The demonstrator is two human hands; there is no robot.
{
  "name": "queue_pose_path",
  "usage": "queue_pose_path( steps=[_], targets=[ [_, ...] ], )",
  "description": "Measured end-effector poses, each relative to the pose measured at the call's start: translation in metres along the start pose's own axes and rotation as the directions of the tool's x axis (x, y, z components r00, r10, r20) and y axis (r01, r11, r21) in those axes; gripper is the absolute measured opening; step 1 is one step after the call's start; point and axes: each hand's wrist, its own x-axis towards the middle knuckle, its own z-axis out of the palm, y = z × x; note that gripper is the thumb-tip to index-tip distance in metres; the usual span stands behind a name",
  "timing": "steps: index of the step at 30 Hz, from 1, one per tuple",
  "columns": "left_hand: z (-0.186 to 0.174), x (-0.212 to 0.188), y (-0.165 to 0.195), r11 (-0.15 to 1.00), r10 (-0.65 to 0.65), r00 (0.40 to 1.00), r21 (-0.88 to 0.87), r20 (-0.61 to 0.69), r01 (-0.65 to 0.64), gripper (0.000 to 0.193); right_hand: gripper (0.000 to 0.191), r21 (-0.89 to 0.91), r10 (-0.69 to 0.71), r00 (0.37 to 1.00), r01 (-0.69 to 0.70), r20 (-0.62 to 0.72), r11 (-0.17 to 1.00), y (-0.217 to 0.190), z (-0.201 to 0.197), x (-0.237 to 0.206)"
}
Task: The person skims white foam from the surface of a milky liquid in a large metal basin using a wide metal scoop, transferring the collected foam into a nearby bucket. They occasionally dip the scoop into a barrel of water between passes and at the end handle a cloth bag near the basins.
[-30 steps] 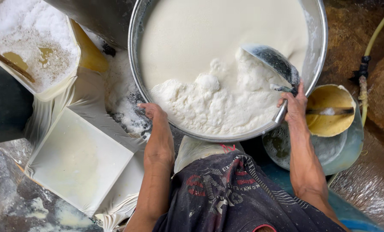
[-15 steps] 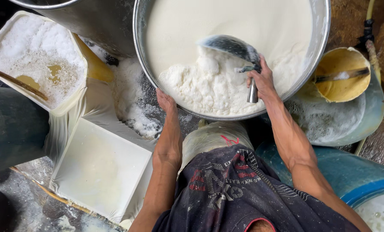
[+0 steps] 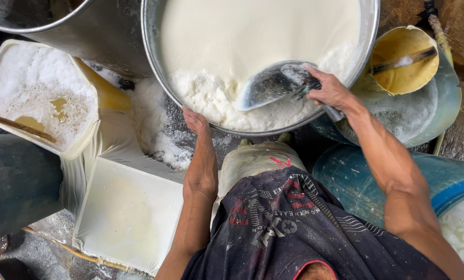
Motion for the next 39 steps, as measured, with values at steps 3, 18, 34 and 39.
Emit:
queue_pose_path(
  steps=[3, 18, 34, 39],
  targets=[
    [0.000, 0.001, 0.002, 1.000, 0.000, 1.000, 0.021, -0.022, 0.001, 0.069, 0.096, -0.036, 0.096, 0.995, -0.096, 0.005, 0.995, 0.002, -0.025, -0.023],
    [-0.017, -0.019, 0.026, 0.986, 0.072, 0.997, 0.146, 0.042, -0.078, 0.066, 0.103, -0.601, 0.251, 0.966, -0.234, -0.057, 0.764, 0.009, -0.125, -0.060],
    [-0.046, -0.013, 0.006, 0.931, -0.067, 0.941, -0.320, 0.331, 0.178, 0.061, 0.087, -0.436, -0.371, 0.885, 0.226, -0.281, 0.871, -0.053, -0.126, -0.146],
    [-0.073, -0.039, -0.062, 0.905, -0.265, 0.936, -0.277, 0.230, 0.324, 0.073, 0.080, 0.379, -0.282, 0.920, 0.371, -0.271, 0.848, -0.054, -0.007, -0.043]
  ],
)
